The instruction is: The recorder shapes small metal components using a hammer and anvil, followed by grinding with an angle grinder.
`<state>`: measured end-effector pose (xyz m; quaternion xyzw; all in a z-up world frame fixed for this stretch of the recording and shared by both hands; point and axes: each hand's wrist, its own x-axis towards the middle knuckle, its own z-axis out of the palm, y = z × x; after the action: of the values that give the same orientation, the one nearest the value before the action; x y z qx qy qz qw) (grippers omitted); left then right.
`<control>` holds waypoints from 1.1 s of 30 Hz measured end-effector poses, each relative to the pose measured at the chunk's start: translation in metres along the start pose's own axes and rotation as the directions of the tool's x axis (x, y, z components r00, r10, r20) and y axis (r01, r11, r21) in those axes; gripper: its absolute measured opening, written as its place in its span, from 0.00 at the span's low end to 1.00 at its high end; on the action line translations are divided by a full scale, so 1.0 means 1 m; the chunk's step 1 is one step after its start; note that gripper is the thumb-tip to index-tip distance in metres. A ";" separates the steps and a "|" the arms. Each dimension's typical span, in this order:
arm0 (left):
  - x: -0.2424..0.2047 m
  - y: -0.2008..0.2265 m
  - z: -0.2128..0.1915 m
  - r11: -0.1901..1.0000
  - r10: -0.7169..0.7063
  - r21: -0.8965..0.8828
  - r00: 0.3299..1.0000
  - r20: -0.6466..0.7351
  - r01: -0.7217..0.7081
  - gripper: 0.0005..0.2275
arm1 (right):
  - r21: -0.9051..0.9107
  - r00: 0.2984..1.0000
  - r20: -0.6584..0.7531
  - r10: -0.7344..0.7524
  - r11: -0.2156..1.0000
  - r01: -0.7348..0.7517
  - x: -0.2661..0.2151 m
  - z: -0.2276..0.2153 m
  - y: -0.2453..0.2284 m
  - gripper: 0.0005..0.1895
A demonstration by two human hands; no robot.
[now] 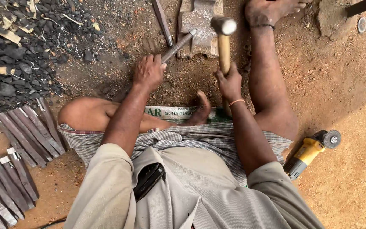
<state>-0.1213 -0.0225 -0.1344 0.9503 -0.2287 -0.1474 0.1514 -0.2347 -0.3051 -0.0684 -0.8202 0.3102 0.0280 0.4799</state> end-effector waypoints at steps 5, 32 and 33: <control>0.009 -0.018 0.005 0.974 -0.079 -0.199 0.985 0.156 0.109 0.13 | 0.163 0.988 0.026 -0.152 0.976 0.145 -0.010 -0.005 -0.021 0.15; 0.016 0.010 0.002 0.967 -0.066 -0.238 0.994 0.086 0.085 0.16 | 0.581 0.739 -0.219 -0.637 0.523 0.623 -0.052 -0.046 -0.047 0.15; 0.018 0.011 0.003 0.965 -0.070 -0.245 0.992 0.108 0.095 0.16 | 0.572 0.734 -0.225 -0.641 0.524 0.632 -0.051 -0.047 -0.049 0.15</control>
<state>-0.1109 -0.0416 -0.1366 0.9240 -0.1756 -0.2279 0.2521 -0.2619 -0.3009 0.0117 -0.6730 -0.0224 -0.2456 0.6973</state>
